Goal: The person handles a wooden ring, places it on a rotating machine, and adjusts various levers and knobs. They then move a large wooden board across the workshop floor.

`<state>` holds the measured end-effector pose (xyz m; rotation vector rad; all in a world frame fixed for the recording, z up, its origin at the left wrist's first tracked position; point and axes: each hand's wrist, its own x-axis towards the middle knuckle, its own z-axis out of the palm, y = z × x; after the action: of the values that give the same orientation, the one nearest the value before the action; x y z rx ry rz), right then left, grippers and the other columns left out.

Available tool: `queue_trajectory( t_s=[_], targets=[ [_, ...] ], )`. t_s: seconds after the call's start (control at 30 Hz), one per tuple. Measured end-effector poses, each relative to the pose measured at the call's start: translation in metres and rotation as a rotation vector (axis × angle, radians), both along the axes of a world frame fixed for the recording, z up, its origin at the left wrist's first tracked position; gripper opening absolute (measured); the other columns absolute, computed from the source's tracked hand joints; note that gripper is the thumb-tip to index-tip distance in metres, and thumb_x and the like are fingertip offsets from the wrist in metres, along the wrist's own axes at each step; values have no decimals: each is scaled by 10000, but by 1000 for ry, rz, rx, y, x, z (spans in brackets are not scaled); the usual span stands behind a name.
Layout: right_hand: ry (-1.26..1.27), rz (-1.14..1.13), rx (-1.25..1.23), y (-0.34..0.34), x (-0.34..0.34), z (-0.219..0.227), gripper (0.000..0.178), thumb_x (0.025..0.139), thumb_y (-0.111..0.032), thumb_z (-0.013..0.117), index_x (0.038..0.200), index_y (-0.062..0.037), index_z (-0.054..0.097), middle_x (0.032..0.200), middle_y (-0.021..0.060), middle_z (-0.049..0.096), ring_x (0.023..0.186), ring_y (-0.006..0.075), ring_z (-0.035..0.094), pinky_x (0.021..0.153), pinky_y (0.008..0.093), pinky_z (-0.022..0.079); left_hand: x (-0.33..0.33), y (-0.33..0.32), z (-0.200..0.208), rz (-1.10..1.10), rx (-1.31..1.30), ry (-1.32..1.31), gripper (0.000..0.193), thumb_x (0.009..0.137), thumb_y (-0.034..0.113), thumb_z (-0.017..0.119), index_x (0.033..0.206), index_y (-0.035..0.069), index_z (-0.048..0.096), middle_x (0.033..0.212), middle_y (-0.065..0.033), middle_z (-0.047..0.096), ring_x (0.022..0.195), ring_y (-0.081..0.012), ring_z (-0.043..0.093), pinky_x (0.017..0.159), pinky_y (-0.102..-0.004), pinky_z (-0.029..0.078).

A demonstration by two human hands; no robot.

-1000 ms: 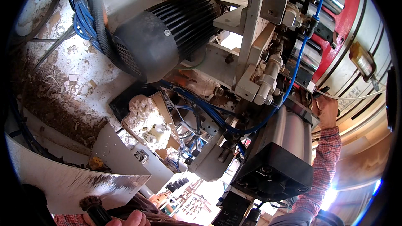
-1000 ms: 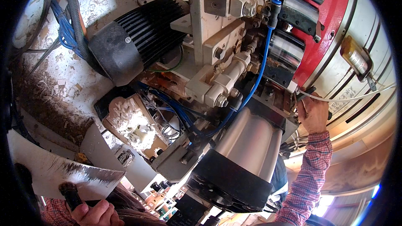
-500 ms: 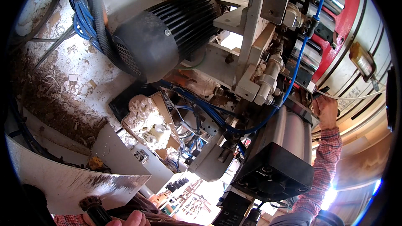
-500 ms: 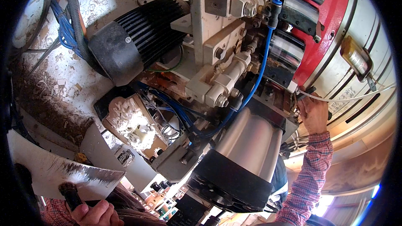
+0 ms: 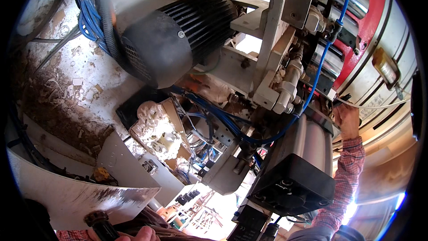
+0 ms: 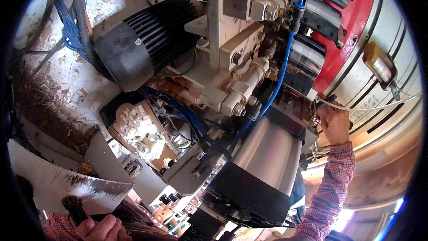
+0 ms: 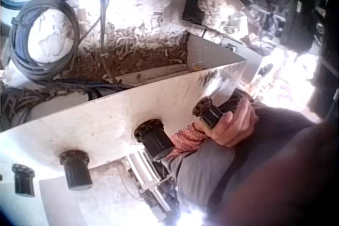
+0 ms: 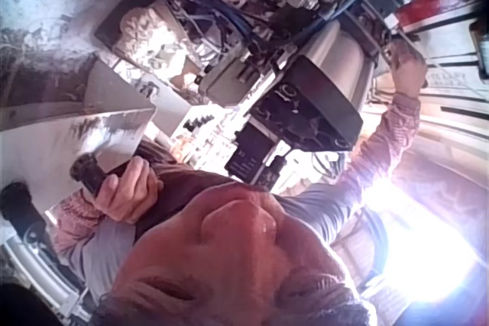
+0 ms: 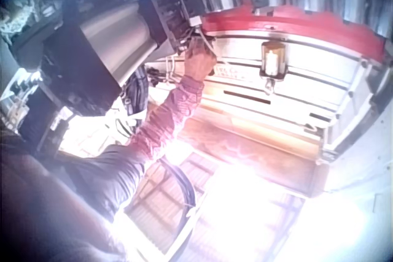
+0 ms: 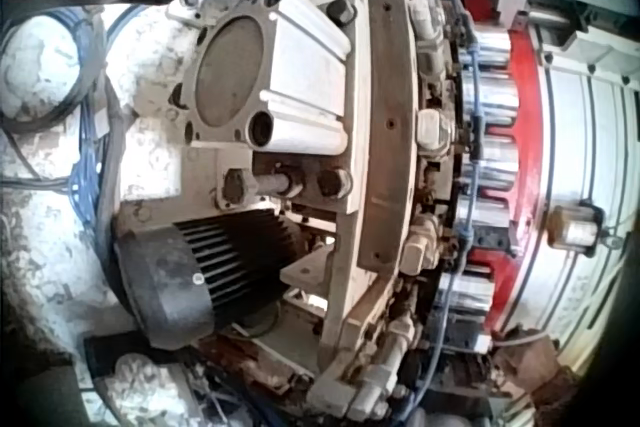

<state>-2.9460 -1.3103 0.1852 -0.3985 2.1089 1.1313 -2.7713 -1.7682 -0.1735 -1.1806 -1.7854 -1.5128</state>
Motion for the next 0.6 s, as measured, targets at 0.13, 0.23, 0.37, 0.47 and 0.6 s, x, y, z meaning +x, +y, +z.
queue_trajectory(
  t_s=[0.13, 0.23, 0.37, 0.47, 0.6],
  targets=[
    [8, -27, -24, -1, -1, 0, 406, 822, -57, 687, 1227, -29, 674, 906, 189, 651, 856, 406, 615, 763, 488, 493, -9, -4, -2, -72, -5, 60, 205, 942, 288, 584, 804, 161, 665, 767, 35, 727, 888, -160, 746, 976, -497, 425],
    [3, -55, 19, -3, -1, -2, 218, 807, -44, 683, 1021, -4, 669, 851, 189, 621, 815, 414, 595, 726, 506, 476, -19, -10, -6, -173, -8, 174, 208, 947, 287, 582, 807, 158, 666, 789, 35, 730, 902, -163, 744, 971, -501, 427],
    [86, -72, 2, -7, 1, -8, 103, 797, -37, 681, 853, 12, 609, 837, 206, 610, 800, 433, 579, 722, 529, 464, -21, -11, -7, -199, -6, 268, 215, 955, 288, 577, 812, 155, 669, 817, 33, 732, 926, -169, 740, 951, -494, 439],
    [95, -98, 38, -13, 4, -14, 103, 798, -37, 679, 864, 14, 618, 860, 216, 611, 837, 443, 577, 739, 543, 460, -17, -8, -4, -89, -30, 132, 218, 954, 293, 574, 816, 156, 674, 828, 29, 733, 936, -174, 737, 935, -484, 448],
    [90, 35, 19, -24, 8, -19, 172, 808, -50, 670, 964, 18, 651, 970, 225, 615, 923, 430, 584, 774, 517, 478, -17, -11, -5, -145, -21, 187, 224, 950, 300, 568, 821, 158, 682, 844, 23, 735, 938, -177, 734, 928, -467, 454]
  ],
)
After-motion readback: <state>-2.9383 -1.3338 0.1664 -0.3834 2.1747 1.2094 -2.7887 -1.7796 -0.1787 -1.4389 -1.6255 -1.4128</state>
